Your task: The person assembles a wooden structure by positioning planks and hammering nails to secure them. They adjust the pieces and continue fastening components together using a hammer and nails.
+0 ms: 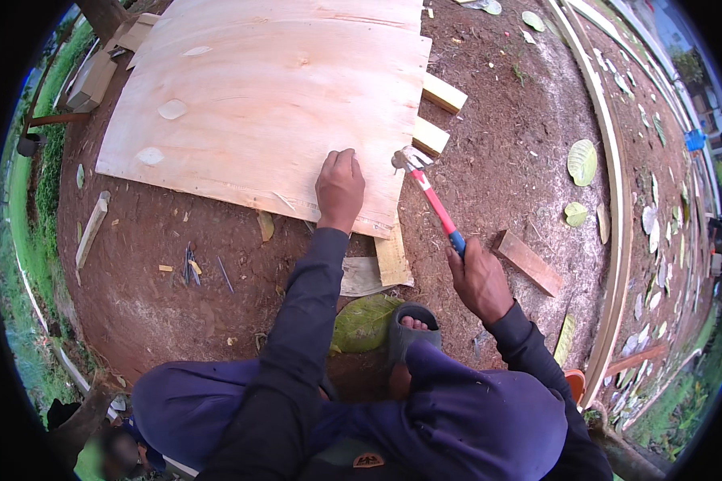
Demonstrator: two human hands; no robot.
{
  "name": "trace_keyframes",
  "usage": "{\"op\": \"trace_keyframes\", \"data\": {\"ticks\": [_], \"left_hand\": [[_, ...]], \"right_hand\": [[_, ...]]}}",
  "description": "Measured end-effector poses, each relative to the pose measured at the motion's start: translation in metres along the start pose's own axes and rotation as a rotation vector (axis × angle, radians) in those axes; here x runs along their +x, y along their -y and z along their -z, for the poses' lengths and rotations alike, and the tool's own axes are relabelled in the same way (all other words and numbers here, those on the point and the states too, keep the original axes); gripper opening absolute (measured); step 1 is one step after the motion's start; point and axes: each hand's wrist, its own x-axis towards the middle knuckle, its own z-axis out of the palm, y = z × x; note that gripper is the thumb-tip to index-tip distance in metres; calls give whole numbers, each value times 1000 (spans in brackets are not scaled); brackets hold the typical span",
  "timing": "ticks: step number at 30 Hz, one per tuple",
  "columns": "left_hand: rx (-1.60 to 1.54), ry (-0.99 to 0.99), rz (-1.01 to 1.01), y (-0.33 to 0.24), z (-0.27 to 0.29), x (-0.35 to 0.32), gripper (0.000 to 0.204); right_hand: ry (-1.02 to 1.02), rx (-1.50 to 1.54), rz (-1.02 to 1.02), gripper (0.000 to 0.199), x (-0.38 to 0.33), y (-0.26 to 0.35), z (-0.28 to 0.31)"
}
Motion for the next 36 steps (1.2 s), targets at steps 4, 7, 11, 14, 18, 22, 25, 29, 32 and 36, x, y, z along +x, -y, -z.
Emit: {"op": "trace_keyframes", "data": {"ticks": [4, 7, 11, 14, 18, 22, 25, 29, 32, 36], "left_hand": [[54, 30, 8, 3, 3, -10, 17], [32, 8, -6, 6, 3, -9, 16], [27, 29, -8, -1, -1, -9, 12], [46, 33, 14, 0, -1, -9, 9], [67, 21, 11, 5, 0, -16, 11], [43, -8, -10, 7, 0, -12, 12], [29, 33, -3, -1, -2, -12, 12], [79, 44, 48, 2, -7, -8, 11], [11, -23, 14, 7, 0, -5, 15], [-225, -144, 125, 5, 2, -5, 20]], "right_hand": [[-179, 135, 103, 32, -3, 23, 34], [-454, 484, 145, 34, -12, 37, 49], [-389, 249, 154, 36, -8, -1, 3], [-108, 20, 86, 25, -9, -5, 4], [-315, 240, 79, 32, -10, 38, 56], [-644, 882, 370, 49, -4, 61, 58], [-189, 0, 11, 29, -9, -6, -3], [-184, 38, 48, 23, -2, 9, 30], [-468, 556, 138, 32, -7, 48, 70], [-613, 673, 414, 34, 3, 27, 29]]}}
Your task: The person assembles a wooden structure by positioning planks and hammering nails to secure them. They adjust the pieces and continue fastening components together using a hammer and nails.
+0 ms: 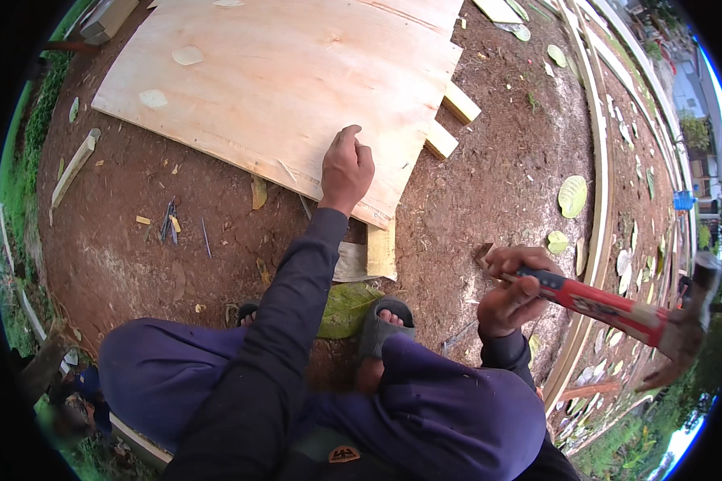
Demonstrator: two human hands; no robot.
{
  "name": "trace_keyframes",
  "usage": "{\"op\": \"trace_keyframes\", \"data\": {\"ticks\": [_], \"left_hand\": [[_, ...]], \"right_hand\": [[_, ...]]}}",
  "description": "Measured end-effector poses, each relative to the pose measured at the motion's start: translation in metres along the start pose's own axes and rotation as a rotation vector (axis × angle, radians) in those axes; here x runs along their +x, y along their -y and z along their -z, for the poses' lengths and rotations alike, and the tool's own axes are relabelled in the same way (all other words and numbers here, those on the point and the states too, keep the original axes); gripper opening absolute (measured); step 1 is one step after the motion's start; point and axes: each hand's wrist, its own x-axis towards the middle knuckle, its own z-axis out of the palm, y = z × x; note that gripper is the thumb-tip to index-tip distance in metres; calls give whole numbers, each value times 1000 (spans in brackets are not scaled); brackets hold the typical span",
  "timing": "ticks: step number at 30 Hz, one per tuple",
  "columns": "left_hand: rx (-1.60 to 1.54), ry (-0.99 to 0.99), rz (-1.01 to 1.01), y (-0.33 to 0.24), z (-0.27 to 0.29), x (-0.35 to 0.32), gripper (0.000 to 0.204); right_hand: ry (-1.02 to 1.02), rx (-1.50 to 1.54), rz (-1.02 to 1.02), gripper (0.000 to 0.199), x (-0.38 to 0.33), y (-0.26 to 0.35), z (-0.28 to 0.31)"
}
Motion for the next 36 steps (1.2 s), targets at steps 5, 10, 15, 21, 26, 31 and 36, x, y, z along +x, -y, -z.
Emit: {"op": "trace_keyframes", "data": {"ticks": [5, 10, 15, 21, 26, 31, 36], "left_hand": [[-115, 23, 78, 8, 0, 1, 18], [-267, 22, 224, 9, 9, -1, 18], [-322, 47, 191, -4, 2, 7, 16], [-292, -1, 161, 0, 10, 0, 13], [-303, 21, 267, -3, 10, 0, 16], [-273, -4, 213, 14, 1, 4, 20], [-386, 2, 327, 8, 15, 1, 26]], "right_hand": [[446, -606, -256, 27, -33, -32, 11], [-40, 79, -148, 46, 27, 47, 11], [696, -788, -401, 29, -58, -63, 10], [86, -334, -384, 34, 6, 23, 9], [68, -250, -124, 36, -21, -12, -7], [514, -609, -364, 27, -28, -26, -3], [-58, 166, 24, 37, 16, 35, -12]]}}
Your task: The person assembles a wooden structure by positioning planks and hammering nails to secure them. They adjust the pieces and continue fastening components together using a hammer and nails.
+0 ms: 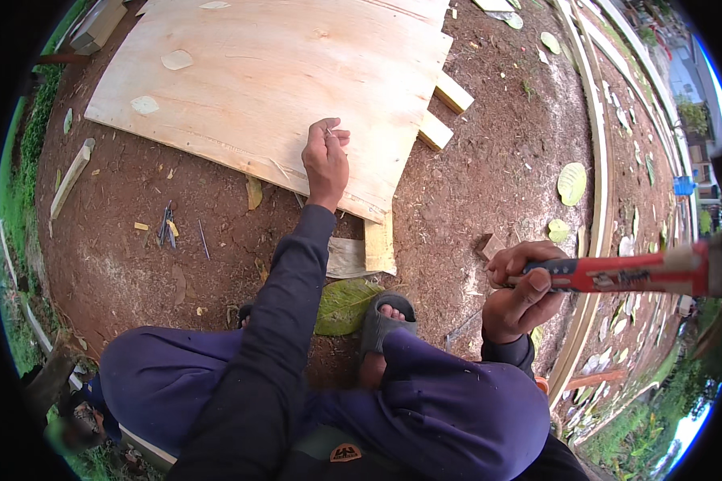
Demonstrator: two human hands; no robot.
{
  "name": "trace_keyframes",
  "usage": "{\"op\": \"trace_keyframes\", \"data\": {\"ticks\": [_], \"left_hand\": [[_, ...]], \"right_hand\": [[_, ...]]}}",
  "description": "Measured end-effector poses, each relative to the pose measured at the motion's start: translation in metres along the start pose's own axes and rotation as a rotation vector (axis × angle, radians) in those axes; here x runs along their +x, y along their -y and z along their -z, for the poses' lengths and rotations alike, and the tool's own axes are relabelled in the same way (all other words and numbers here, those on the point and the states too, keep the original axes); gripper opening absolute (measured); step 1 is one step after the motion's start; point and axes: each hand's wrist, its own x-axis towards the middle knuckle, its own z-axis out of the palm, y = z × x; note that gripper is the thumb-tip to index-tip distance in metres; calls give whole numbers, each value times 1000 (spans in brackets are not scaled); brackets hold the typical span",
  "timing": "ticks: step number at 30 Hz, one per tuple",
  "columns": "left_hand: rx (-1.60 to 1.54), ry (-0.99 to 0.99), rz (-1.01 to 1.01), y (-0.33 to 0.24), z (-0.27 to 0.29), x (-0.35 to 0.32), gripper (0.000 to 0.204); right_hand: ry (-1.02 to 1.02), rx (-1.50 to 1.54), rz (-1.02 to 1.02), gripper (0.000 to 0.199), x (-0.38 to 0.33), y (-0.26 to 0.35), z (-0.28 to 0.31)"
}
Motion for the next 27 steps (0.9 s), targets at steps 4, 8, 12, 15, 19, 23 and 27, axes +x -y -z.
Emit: {"op": "trace_keyframes", "data": {"ticks": [4, 8, 12, 15, 19, 23, 27], "left_hand": [[-40, 20, 76, -6, -9, -2, 28], [19, -58, -55, -6, -12, 22, 25], [63, -77, -61, 3, -3, 9, 19], [127, -31, -14, -1, -8, 1, 19], [175, -61, -68, 12, -12, -3, 16], [287, -58, -257, 4, -8, -2, 16], [332, -13, -339, -1, -9, -5, 16]], "right_hand": [[399, -642, -257, 28, -82, -91, 27], [485, -762, -284, 26, -39, -63, 16], [34, -96, -292, 29, -11, -6, 10], [15, -68, -11, 32, -43, -58, 5], [551, -826, -550, 22, -98, -97, 27], [392, -753, -495, 25, -74, -59, 14], [323, -681, -422, 24, -80, -63, 13]]}}
